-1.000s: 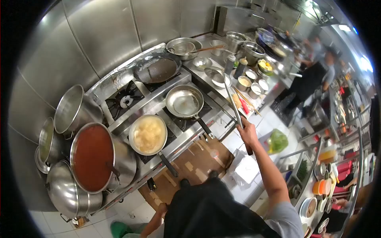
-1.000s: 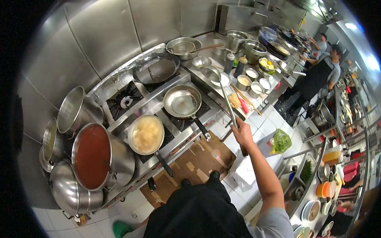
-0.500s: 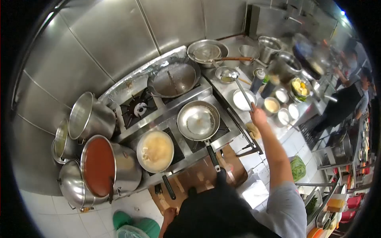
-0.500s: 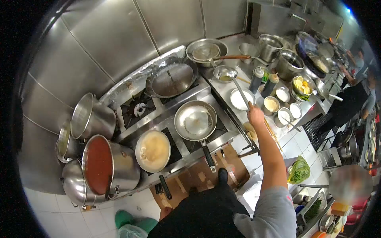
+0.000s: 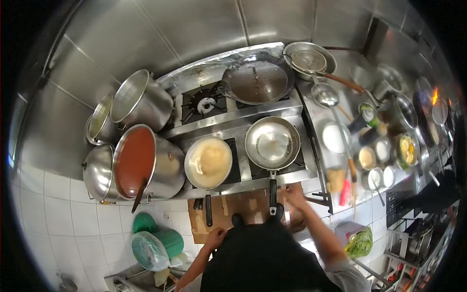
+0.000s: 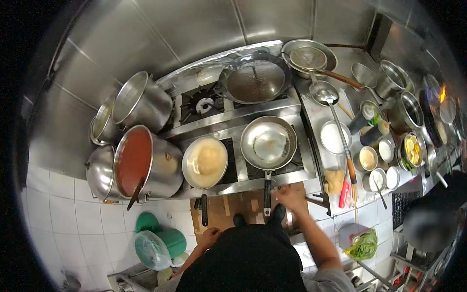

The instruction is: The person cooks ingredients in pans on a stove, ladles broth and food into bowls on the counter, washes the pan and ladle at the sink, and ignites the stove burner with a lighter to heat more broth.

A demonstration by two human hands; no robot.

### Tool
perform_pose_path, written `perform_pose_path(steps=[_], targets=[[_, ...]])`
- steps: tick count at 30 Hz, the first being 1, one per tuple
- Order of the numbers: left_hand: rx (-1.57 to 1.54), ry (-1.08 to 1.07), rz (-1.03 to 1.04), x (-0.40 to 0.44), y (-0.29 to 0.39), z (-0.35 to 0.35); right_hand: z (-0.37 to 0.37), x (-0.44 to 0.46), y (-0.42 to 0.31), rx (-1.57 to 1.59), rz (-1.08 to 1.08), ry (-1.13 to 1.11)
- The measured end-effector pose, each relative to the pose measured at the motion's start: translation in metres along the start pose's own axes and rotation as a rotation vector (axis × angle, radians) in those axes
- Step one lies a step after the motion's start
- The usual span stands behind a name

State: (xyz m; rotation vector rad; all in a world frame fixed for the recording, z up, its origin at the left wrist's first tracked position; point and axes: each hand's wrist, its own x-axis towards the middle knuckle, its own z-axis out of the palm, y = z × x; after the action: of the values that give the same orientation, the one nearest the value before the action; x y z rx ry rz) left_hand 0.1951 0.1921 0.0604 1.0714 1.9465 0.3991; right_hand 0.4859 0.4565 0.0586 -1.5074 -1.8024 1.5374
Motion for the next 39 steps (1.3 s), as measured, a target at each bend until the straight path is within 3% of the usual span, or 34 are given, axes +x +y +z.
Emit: perform_pose_path(steps=[2,3,5,6,7,9,10,11,13,16,18,19,21,22,24,26,27,29,30,31,33,34,36,39], targets=[[-0.017,-0.088,-0.242,-0.001,-0.027,0.002,0.079,0.025,0.082,0.194,0.183,0.082],[-0.014,-0.108,-0.235,0.001,-0.065,0.011,0.081,0.020,0.064,0.193,0.198,0.098],[-0.337,-0.067,-0.222,0.004,-0.151,0.032,0.070,0.008,-0.001,0.360,0.459,-0.058],[-0.044,-0.020,-0.154,0.000,-0.161,0.031,0.080,0.018,0.020,0.200,0.336,0.104],[-0.023,-0.056,-0.147,0.003,-0.199,0.034,0.089,0.024,0.042,0.032,0.220,0.259],[0.170,-0.207,0.165,0.007,-0.286,0.043,0.060,0.020,0.038,-0.277,0.080,0.372],[-0.059,-0.168,0.108,0.001,-0.288,0.039,0.047,0.026,0.049,-0.230,0.105,0.321],[-0.047,-0.204,0.106,-0.002,-0.295,0.037,0.039,0.022,0.056,-0.199,0.100,0.302],[-0.349,-0.220,-0.045,0.007,-0.310,0.033,0.024,0.003,0.059,-0.156,0.062,0.296],[-0.778,-0.225,-0.304,0.031,-0.331,0.017,0.014,-0.072,0.046,-0.219,0.236,0.198],[-0.893,-0.244,-0.409,0.046,-0.327,-0.008,0.024,-0.138,0.038,-0.187,0.235,0.306],[-0.714,-0.472,-0.270,0.048,-0.314,-0.035,0.030,-0.169,0.048,-0.159,0.275,0.282],[-0.505,-0.731,-0.146,0.054,-0.262,-0.070,0.042,-0.231,0.031,-0.130,0.407,0.266],[-0.165,-0.749,-0.241,0.053,-0.215,-0.073,0.052,-0.258,0.034,-0.062,0.511,0.268],[0.213,-0.779,-0.317,0.051,-0.160,-0.067,0.066,-0.299,0.022,-0.039,0.593,0.255],[-0.030,-0.718,-0.523,0.049,-0.137,-0.058,0.091,-0.327,0.049,-0.071,0.697,0.171],[0.002,-0.731,-0.526,0.053,-0.143,-0.051,0.108,-0.328,0.065,-0.044,0.716,0.181],[0.160,-0.873,-0.367,0.067,-0.159,-0.029,0.141,-0.322,0.092,-0.226,0.666,0.117],[0.321,-0.840,-0.229,0.065,-0.154,-0.019,0.155,-0.309,0.101,-0.193,0.744,0.073],[0.342,-0.850,-0.231,0.059,-0.142,-0.011,0.170,-0.289,0.111,-0.160,0.817,0.027],[0.411,-0.889,-0.108,0.047,-0.118,0.000,0.214,-0.252,0.155,-0.184,0.756,-0.004],[0.444,-0.894,-0.113,0.046,-0.117,0.011,0.231,-0.230,0.172,-0.150,0.730,0.011],[1.001,-0.724,-0.157,0.043,-0.125,0.025,0.271,-0.182,0.202,-0.112,0.691,0.005],[1.038,-0.783,-0.218,0.045,-0.134,0.033,0.314,-0.108,0.234,0.023,0.701,-0.052]])
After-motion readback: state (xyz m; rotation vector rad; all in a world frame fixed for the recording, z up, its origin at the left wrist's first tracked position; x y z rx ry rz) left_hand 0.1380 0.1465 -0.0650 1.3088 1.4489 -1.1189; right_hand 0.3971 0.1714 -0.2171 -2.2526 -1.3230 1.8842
